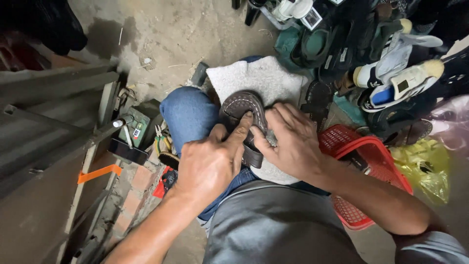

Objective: Hand-sewing the leather strap of a brown sandal using a needle and thread in a repair shop.

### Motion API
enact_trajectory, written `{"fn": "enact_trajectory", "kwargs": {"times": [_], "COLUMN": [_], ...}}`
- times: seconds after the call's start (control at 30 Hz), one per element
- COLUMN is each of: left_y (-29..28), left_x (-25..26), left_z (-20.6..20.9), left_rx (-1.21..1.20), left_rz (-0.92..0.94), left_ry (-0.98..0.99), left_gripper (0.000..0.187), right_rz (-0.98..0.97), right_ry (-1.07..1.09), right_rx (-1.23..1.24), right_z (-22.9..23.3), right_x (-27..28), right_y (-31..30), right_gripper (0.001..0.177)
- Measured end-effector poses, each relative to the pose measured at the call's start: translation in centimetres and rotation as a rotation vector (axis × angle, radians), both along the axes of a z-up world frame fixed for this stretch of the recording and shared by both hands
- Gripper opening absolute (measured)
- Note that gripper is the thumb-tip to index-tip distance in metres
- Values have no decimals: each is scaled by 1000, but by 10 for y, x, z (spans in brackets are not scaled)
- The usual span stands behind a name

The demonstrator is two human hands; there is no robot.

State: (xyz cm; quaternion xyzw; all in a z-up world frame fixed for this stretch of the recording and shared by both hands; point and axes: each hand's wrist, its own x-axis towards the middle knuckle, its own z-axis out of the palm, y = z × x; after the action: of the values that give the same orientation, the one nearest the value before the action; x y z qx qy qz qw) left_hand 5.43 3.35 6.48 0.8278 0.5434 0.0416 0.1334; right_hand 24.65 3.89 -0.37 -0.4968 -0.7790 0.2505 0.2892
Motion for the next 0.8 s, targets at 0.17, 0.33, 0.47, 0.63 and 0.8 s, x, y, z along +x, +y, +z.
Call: {"fn": "enact_trajectory", "kwargs": {"times": [0.17,0.33,0.47,0.63,0.8], "left_y": [-3,0,2,-5,5], "left_x": [2,1,1,5,10], "left_z": [-11,-18,-17,-22,-26], "left_rx": [14,138,-126,219,-131], "left_rz": [-7,-73,82,-93,132], "left_ry": [3,159,-67,260,-179], "left_gripper": [45,48,42,49,33], "right_rz": [-10,-3,-17,-32,-23], "right_ry": [8,73,40,45,0], "right_rx": [-17,-78,-32,-63,-72], "right_z": [-4,-2,-5,-10,-11], "right_x": [-1,-1,-3,-5,-5], "right_y": [4,7,3,1,-1], "right_gripper": [32,31,32,32,34]}}
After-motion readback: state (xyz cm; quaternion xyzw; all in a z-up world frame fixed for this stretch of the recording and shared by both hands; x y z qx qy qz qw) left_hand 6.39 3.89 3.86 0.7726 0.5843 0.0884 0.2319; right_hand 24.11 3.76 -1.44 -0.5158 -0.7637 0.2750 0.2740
